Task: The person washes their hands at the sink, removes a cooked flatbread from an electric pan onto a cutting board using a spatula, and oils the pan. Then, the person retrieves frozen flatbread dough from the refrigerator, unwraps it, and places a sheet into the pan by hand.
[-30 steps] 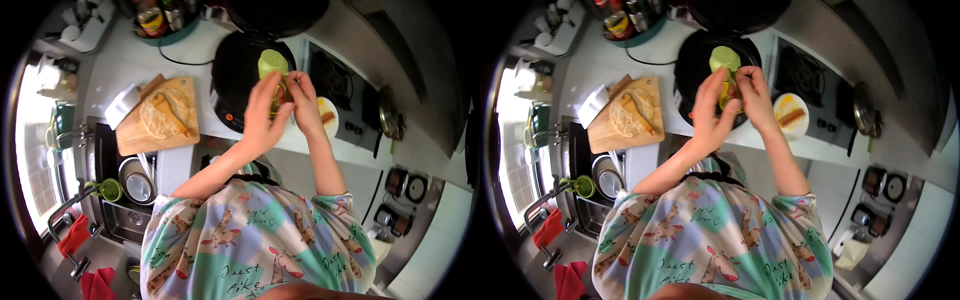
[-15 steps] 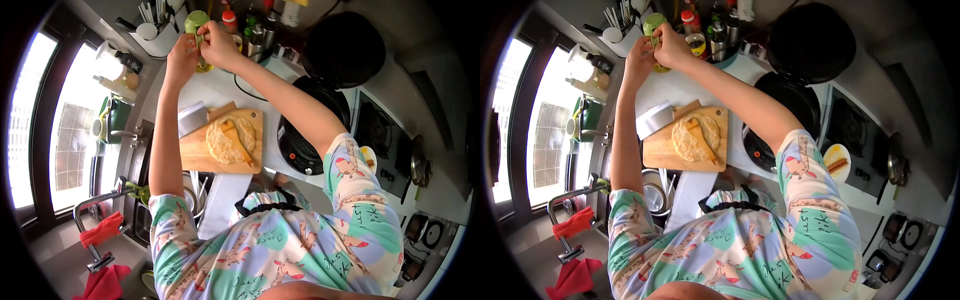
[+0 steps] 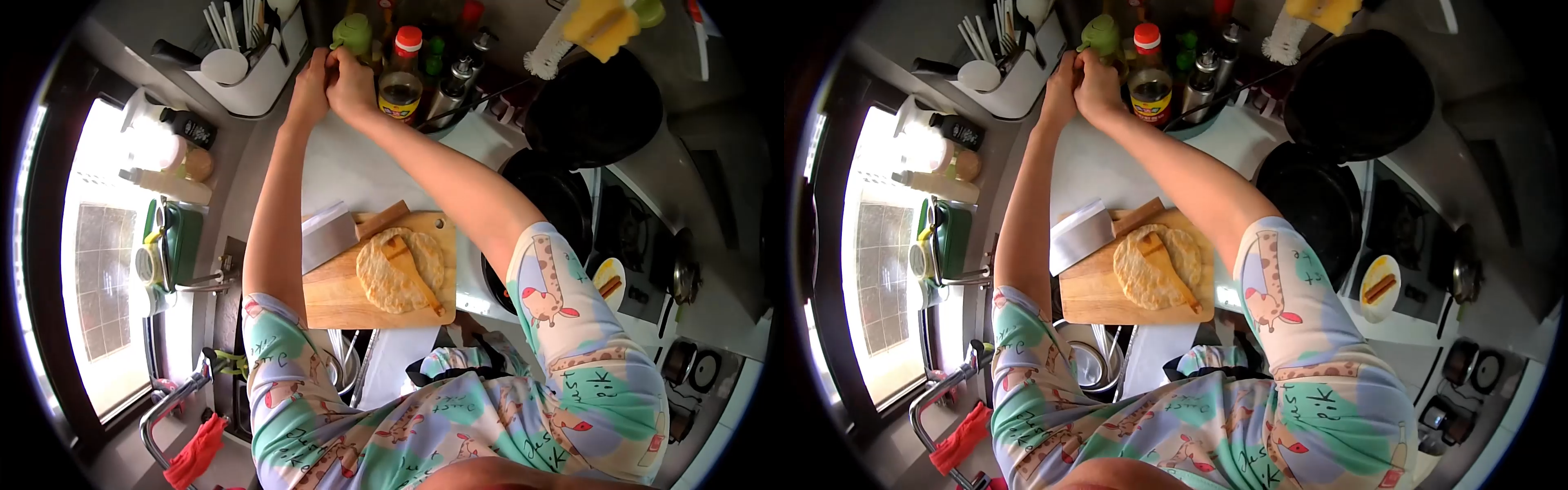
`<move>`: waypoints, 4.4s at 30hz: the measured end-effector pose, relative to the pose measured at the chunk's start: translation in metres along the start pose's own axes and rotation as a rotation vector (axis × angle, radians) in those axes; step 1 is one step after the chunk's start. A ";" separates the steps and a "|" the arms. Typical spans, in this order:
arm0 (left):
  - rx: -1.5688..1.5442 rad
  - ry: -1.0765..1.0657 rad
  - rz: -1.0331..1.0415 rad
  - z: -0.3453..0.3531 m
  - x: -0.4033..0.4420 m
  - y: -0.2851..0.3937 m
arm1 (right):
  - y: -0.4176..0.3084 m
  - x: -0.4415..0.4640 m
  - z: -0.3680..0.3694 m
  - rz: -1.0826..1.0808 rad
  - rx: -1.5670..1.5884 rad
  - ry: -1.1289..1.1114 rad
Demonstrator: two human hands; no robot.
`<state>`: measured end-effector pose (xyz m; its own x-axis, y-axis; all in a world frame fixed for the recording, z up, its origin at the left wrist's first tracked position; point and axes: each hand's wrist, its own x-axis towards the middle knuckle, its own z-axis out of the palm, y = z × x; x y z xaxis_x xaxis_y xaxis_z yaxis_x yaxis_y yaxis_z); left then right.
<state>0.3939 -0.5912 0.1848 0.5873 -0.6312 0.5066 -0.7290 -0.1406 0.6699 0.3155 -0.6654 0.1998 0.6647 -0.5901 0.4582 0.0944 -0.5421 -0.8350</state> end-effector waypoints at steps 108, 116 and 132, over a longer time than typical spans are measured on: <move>-0.338 -3.602 2.587 -0.206 -1.932 1.373 | -0.844 -1.929 -0.621 -0.531 -1.132 3.549; -0.485 -3.676 1.829 -0.441 -2.052 1.358 | -1.097 -2.069 -0.438 0.043 -0.931 3.242; -0.657 -3.500 1.745 -0.873 -2.437 1.295 | -1.413 -2.457 -0.115 0.475 -0.946 3.334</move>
<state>-1.6743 1.4311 0.2919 -0.0449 0.9980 0.0452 0.0620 -0.0424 0.9972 -1.5361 1.4817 0.2893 -0.3868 0.9221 0.0126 0.0328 0.0275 -0.9991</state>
